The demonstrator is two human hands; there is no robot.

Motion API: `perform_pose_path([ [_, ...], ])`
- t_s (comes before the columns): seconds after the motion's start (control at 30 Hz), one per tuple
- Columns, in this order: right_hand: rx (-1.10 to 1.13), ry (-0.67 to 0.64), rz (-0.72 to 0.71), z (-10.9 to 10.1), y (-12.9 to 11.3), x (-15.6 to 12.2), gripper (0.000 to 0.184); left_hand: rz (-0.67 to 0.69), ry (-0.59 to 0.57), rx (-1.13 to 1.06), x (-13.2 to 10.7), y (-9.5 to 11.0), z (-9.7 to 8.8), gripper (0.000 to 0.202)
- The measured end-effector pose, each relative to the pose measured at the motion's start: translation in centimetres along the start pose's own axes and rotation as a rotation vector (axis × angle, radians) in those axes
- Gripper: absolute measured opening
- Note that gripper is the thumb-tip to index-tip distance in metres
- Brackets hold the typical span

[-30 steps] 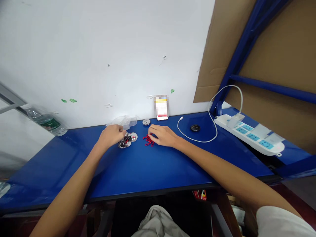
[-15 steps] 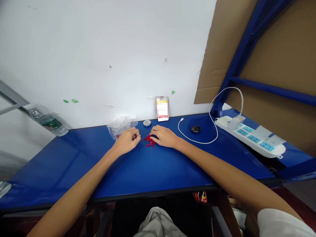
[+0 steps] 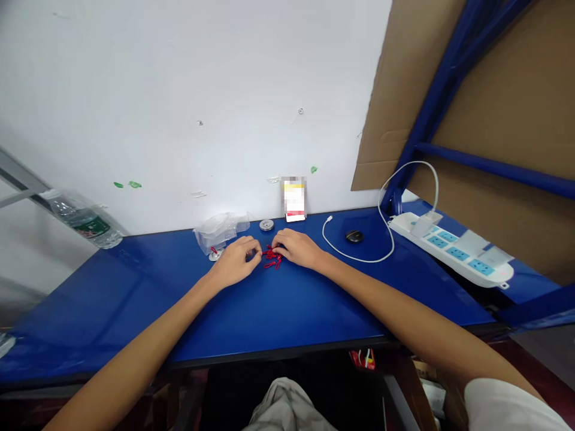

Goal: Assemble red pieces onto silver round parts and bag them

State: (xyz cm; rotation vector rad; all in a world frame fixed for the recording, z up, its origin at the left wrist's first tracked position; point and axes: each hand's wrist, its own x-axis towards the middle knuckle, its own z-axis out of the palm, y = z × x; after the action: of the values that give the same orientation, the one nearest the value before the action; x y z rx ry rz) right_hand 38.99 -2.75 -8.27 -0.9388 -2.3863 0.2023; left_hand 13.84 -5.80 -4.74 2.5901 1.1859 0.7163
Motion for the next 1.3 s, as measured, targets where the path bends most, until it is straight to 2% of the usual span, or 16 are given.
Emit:
perform_pose_path([
  [0.2, 0.212, 0.100, 0.056, -0.2, -0.6, 0.4, 0.002, 0.010, 0.026, -0.047, -0.2, -0.1, 0.4, 0.013],
  [0.37, 0.487, 0.195, 0.109, -0.6, -1.8, 0.8, 0.011, -0.013, 0.088, -0.149, -0.2, -0.3, 0.6, 0.029],
  [0.57, 0.660, 0.185, 0.171, -0.2, -2.4, 0.7, 0.025, 0.054, 0.097, -0.186, -0.1, -0.4, 0.5, 0.023],
  [0.7, 0.739, 0.174, 0.178, 0.0, -2.3, 0.7, 0.030, 0.004, 0.169, -0.255, 0.0, -0.3, 0.5, 0.024],
  [0.9, 0.780, 0.171, 0.161, -0.2, -2.1, 0.6, 0.034, -0.229, 0.181, -0.656, 0.3, -0.1, 0.3, 0.029],
  [0.97, 0.757, 0.165, 0.173, -0.3, -1.9, 0.5, 0.033, -0.265, 0.213, -0.712, 0.4, -0.2, 0.4, 0.030],
  [1.07, 0.707, 0.128, 0.194, -0.2, -1.6, 0.5, 0.028, -0.217, 0.174, -0.689, 0.4, -0.5, 1.0, 0.023],
  [1.17, 0.564, 0.139, 0.188, -0.2, -1.4, 0.6, 0.020, -0.102, 0.096, -0.514, 0.2, -0.5, 1.6, 0.015],
  [1.23, 0.450, 0.173, 0.176, -0.3, -1.3, 0.6, 0.014, -0.018, 0.070, -0.363, 0.0, -0.3, 1.3, 0.017],
  [1.3, 0.376, 0.185, 0.163, -0.5, -1.0, 0.5, 0.011, 0.076, -0.027, -0.278, -0.2, -0.1, 0.3, 0.021],
])
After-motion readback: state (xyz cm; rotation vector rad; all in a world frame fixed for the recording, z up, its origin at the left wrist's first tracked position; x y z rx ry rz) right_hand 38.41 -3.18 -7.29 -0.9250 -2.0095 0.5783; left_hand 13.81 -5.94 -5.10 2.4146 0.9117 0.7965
